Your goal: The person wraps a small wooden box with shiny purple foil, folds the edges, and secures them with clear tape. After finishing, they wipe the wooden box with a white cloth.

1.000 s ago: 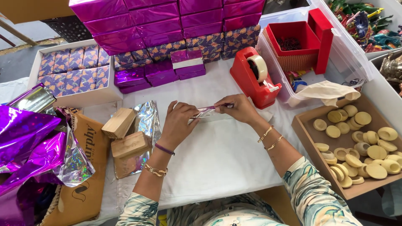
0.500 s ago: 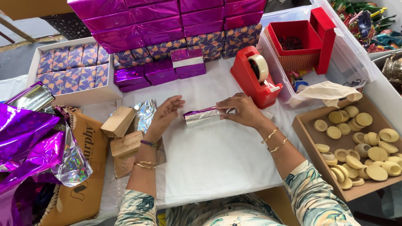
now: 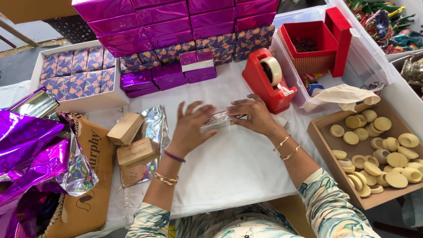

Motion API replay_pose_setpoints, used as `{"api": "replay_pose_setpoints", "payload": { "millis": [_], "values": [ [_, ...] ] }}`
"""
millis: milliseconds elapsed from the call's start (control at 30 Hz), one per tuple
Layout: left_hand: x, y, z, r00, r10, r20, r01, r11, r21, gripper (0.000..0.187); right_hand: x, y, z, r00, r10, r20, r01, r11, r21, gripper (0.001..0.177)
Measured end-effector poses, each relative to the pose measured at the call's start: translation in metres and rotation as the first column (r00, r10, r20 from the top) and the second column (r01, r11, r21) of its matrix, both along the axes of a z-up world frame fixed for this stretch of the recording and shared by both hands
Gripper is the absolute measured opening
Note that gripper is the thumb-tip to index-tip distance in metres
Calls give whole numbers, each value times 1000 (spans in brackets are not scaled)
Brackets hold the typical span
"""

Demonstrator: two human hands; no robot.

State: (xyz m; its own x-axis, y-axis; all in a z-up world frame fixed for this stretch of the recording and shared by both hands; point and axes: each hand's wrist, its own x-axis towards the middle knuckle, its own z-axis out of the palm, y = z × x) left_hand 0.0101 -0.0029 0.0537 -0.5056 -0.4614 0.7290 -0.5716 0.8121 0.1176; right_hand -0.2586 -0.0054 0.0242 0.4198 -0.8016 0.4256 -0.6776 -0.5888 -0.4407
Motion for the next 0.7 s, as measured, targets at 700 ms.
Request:
{"api": "replay_pose_setpoints", "payload": {
  "millis": [700],
  "values": [
    [-14,5,-34,993,43,110,-61,984,169,17,-99,10,53,632,-748,-203,756,652,-47,18]
  ]
}}
